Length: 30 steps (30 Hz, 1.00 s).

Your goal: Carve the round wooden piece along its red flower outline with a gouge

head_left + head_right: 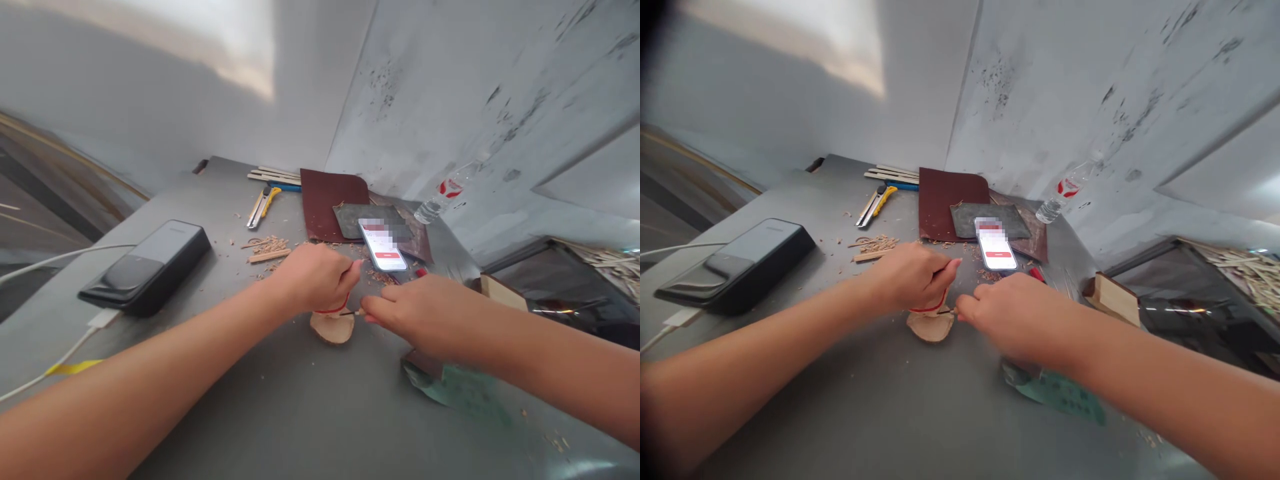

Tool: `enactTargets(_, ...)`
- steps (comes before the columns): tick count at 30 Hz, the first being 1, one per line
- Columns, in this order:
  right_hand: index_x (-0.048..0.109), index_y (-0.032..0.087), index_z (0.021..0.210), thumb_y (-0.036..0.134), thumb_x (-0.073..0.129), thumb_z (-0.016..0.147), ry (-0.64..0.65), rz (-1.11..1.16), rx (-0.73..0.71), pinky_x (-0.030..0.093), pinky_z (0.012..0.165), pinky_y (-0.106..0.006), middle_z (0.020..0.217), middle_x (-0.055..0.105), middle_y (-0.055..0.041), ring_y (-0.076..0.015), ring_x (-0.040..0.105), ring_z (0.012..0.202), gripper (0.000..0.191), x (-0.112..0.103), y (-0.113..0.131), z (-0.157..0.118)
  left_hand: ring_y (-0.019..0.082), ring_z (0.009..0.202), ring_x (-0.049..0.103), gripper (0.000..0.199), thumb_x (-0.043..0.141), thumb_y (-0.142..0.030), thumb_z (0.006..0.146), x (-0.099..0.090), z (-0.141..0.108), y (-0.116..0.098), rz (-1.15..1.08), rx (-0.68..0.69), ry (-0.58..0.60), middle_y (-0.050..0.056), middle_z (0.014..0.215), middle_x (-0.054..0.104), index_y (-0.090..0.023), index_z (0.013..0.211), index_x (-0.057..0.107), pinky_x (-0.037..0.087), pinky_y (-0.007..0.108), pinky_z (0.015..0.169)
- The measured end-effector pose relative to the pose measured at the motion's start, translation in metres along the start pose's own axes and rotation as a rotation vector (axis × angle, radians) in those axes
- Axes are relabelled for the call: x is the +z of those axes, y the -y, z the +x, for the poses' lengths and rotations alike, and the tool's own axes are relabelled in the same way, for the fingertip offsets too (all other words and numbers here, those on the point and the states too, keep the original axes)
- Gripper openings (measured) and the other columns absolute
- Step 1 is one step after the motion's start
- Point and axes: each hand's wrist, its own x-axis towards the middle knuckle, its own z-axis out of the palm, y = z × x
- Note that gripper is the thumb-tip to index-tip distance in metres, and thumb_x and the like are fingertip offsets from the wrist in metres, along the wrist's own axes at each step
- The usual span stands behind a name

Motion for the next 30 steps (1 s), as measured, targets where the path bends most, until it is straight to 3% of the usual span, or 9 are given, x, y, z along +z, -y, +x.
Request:
enactTargets(3,0.067,0.02,0.095,0.017,0.057,0.098,0.067,0.05,0.021,0.017,0.051,-0.032,0.073,0.067,-0.0008,-0.0135,0.047,0.052,0.011,0.0,0.005,0.001,0.023,0.058,0.06,0.063,0.026,-0.043,0.104,-0.001,0.001,-0.001,0.013,-0.02,0.005,0.012,0.069,0.073,-0.017,0.072,0.074,0.023,0.034,0.055)
enactTargets(7,0.059,0.02,0.077,0.027,0.041,0.108,0.104,0.253,0.145,0.027,0.051,-0.026,0.064,0.063,0.0018,-0.0116,0.052,0.053,0.036,0.002,0.012,0.003,0.024,0.059,0.062,0.064,0.024,-0.042,0.104,-0.002,0.0,-0.002,0.017,-0.035,0.015,0.013,0.07,0.074,-0.017,0.072,0.073,0.027,0.034,0.055)
enactTargets(12,0.066,0.018,0.099,0.019,0.051,0.1,-0.018,0.101,0.013,0.019,0.051,-0.032,0.07,0.062,-0.0023,-0.0142,0.048,0.053,0.016,0.009,0.009,-0.002,0.024,0.06,0.062,0.064,0.023,-0.042,0.104,-0.002,0.0,-0.004,0.033,-0.045,0.03,0.013,0.072,0.074,-0.017,0.072,0.073,0.028,0.034,0.055)
enactTargets(14,0.067,0.017,0.103,0.017,0.052,0.097,-0.018,0.081,-0.006,0.017,0.052,-0.033,0.07,0.061,-0.003,-0.0151,0.047,0.054,0.016,0.01,0.01,-0.004,0.024,0.059,0.062,0.065,0.023,-0.042,0.104,-0.001,0.0,-0.004,0.041,-0.05,0.024,0.013,0.07,0.074,-0.017,0.071,0.072,0.027,0.034,0.054)
enactTargets(16,0.067,0.018,0.095,0.018,0.05,0.099,0.007,0.166,0.06,0.019,0.051,-0.032,0.069,0.06,-0.002,-0.0144,0.047,0.053,0.017,0.008,0.014,-0.003,0.024,0.059,0.062,0.065,0.022,-0.042,0.104,0.0,0.0,-0.004,0.047,-0.047,0.015,0.012,0.068,0.073,-0.017,0.07,0.072,0.027,0.034,0.054)
enactTargets(19,0.06,0.02,0.076,0.024,0.044,0.105,0.06,0.419,0.233,0.027,0.049,-0.027,0.061,0.058,0.0017,-0.0115,0.05,0.052,0.033,0.004,0.022,0.0,0.024,0.059,0.063,0.065,0.023,-0.043,0.104,0.002,0.0,-0.004,0.058,-0.043,-0.011,0.013,0.068,0.073,-0.016,0.07,0.072,0.028,0.034,0.054)
enactTargets(21,0.056,0.019,0.071,0.028,0.04,0.107,0.078,0.497,0.264,0.031,0.049,-0.024,0.058,0.056,0.0029,-0.0104,0.051,0.052,0.041,0.004,0.024,0.001,0.025,0.06,0.064,0.065,0.023,-0.043,0.104,0.002,-0.001,-0.004,0.071,-0.046,-0.019,0.013,0.069,0.073,-0.017,0.07,0.072,0.028,0.034,0.055)
enactTargets(27,0.07,0.016,0.103,0.02,0.051,0.1,0.016,0.164,0.07,0.018,0.052,-0.031,0.07,0.062,-0.0046,-0.0172,0.051,0.057,0.02,0.013,0.018,-0.005,0.026,0.06,0.065,0.065,0.023,-0.043,0.104,0.001,-0.002,-0.006,0.09,-0.045,-0.03,0.012,0.069,0.074,-0.017,0.069,0.072,0.028,0.034,0.055)
enactTargets(30,0.07,0.016,0.101,0.019,0.05,0.1,-0.005,0.193,0.106,0.017,0.051,-0.031,0.071,0.063,-0.0045,-0.016,0.05,0.056,0.02,0.013,0.022,-0.005,0.026,0.058,0.064,0.065,0.024,-0.043,0.104,0.002,-0.002,-0.006,0.095,-0.055,-0.038,0.012,0.067,0.073,-0.017,0.068,0.071,0.026,0.034,0.053)
